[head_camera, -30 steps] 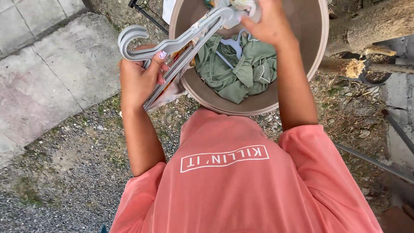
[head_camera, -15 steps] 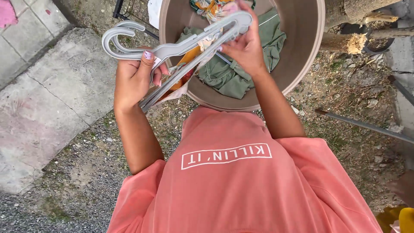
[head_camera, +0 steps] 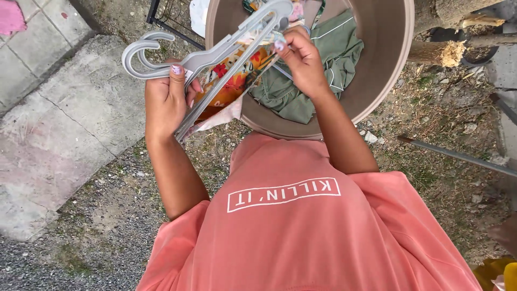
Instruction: The person is taking wet laundry from a plastic basin, putting each item on a hanger, and hanging them on an outdoor drying rack.
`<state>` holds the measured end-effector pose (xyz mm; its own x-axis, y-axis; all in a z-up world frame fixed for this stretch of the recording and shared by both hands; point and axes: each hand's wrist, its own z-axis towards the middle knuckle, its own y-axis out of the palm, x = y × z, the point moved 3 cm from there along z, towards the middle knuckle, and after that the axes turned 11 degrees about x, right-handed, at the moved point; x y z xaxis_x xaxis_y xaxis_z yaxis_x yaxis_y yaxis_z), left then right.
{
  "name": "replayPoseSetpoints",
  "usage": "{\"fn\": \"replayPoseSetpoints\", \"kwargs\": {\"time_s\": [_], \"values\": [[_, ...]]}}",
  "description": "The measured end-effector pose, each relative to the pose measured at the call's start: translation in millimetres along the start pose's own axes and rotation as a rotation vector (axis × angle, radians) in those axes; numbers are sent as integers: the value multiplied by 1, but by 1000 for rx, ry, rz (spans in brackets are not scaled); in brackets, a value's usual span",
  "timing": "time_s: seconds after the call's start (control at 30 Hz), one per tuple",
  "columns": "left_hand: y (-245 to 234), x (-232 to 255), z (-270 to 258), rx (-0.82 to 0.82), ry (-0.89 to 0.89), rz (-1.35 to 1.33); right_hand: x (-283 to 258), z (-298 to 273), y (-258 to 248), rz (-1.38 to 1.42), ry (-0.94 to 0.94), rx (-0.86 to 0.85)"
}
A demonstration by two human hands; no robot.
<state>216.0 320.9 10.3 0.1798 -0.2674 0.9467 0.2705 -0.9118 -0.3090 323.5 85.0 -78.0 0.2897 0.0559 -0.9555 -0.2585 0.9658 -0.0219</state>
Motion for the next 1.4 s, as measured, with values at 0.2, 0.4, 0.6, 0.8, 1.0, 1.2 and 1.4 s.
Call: {"fn": "replayPoseSetpoints", "kwargs": {"time_s": [0.2,0.4,0.6,0.8,1.0,1.2,1.4], "values": [[-11,-12,-7,-102,-2,29,21,8,-4,437,487,58],[-23,-13,-7,-59,1,73,22,12,3,556,578,-76],[-30,-25,-13,-39,66,-87,35,20,1,678,480,124],[-31,-18,-15,1,157,119,4,28,3,261,408,-72],[-26,-17,-15,-26,-46,-118,4,40,-1,358,361,-166],[-41,-25,-8,161,144,-583,78,25,-21,447,708,373],[-36,-43,9,272,65,-1139,12,5,29,33,234,-231]]}}
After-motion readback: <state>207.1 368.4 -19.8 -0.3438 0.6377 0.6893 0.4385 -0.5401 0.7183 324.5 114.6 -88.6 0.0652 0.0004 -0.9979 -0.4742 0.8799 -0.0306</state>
